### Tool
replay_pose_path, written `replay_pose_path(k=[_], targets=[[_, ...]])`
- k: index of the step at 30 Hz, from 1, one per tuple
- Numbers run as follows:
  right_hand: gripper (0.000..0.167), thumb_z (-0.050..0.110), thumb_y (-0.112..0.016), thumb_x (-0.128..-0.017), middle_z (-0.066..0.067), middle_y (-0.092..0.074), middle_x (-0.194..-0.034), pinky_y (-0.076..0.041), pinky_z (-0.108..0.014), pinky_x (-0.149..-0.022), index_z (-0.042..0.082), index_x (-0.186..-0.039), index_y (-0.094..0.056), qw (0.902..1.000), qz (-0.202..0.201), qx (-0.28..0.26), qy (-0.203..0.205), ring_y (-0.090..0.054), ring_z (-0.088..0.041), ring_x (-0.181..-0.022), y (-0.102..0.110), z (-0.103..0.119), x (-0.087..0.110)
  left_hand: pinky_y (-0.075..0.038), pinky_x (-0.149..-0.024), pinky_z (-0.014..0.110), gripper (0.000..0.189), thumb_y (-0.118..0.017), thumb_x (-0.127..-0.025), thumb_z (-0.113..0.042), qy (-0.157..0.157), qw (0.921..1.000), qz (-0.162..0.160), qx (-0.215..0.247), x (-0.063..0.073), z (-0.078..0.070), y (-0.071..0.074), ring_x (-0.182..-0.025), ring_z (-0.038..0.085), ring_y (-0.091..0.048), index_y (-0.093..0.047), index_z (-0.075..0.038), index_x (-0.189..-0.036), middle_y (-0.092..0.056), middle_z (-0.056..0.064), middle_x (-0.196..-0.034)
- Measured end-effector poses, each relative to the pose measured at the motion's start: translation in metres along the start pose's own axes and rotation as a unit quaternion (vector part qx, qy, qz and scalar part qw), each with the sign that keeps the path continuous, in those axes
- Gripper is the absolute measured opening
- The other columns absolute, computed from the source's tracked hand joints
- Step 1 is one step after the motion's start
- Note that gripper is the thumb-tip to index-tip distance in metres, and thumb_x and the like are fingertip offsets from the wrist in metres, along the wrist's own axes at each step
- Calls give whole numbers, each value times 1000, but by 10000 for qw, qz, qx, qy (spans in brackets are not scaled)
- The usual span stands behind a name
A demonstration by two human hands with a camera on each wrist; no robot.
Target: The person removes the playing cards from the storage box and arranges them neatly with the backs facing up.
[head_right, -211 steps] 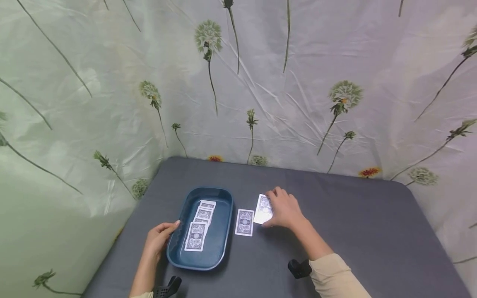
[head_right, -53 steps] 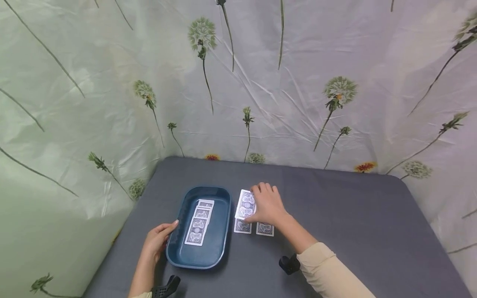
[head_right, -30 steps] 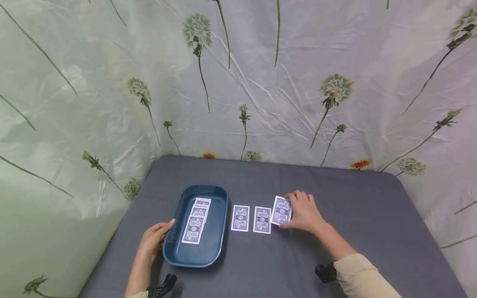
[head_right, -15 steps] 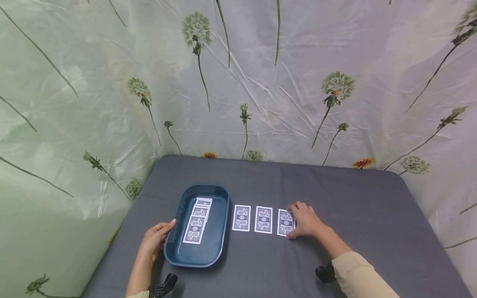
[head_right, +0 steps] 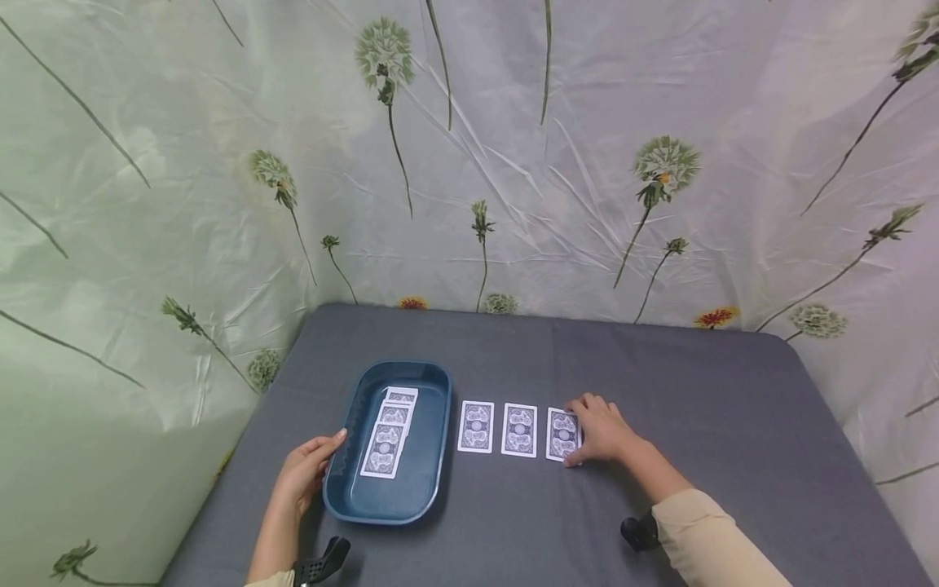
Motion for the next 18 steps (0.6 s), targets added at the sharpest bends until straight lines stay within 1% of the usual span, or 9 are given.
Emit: replay_pose_path(k=[6, 9, 11, 13, 16, 18], targets=[[81, 46, -84, -55, -12, -52, -106, -37, -46, -78, 6, -118, -53, 10000, 79, 50, 8, -49, -31, -98, 1, 1, 0, -39, -50, 26, 53, -75, -70, -47, 17, 10000, -36, -31, 1, 0, 0, -54, 11, -44, -59, 0, -89, -46, -3, -60], [84, 49, -84, -54, -12, -52, -106, -38, -46, -77, 7, -120, -53, 9998, -2, 218, 43, -50, -31, -97, 4, 2, -1, -39, -51, 27, 53, -75, -70, -48, 31, 10000, -44, -44, 1, 1, 0, -55, 11, -44, -59, 0, -89, -46, -2, -61], [84, 53, -82, -55, -12, -53, -105, -39, -47, -76, 8, -120, -53, 9990, -199, 378, 106, -51, -31, -97, 9, 5, -2, -39, -52, 27, 54, -75, -70, -48, 46, 10000, -43, -69, 1, 1, 0, -56, 11, -45, -59, 0, -91, -47, -2, -62], [82, 56, -80, -56, -11, -53, -105, -41, -47, -74, 9, -118, -55, 9969, -510, 572, 198, -52, -30, -96, 16, 10, -4, -39, -52, 27, 55, -75, -70, -48, 51, 9999, -46, -85, 1, 2, 0, -56, 12, -45, -59, 0, -91, -48, -2, -62], [72, 57, -77, -60, -9, -54, -102, -43, -44, -68, 11, -111, -58, 9909, -1038, 762, 378, -54, -28, -91, 28, 25, -7, -39, -52, 27, 54, -75, -70, -48, 45, 9999, -47, -82, 1, 2, 1, -56, 11, -45, -59, 0, -90, -47, -2, -62], [65, 55, -77, -62, -8, -53, -99, -42, -39, -62, 11, -107, -59, 9871, -1291, 819, 481, -54, -26, -86, 35, 38, -11, -39, -51, 27, 54, -75, -70, -48, 32, 10000, -41, -62, 1, 1, 1, -55, 11, -44, -59, 0, -89, -47, -3, -61]])
Point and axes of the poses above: each hand's wrist, its own x-axis away from the middle knuckle, its own y-axis out of the back of the hand, z = x × y, the point moved 10 cm from there along -x, towards the middle knuckle
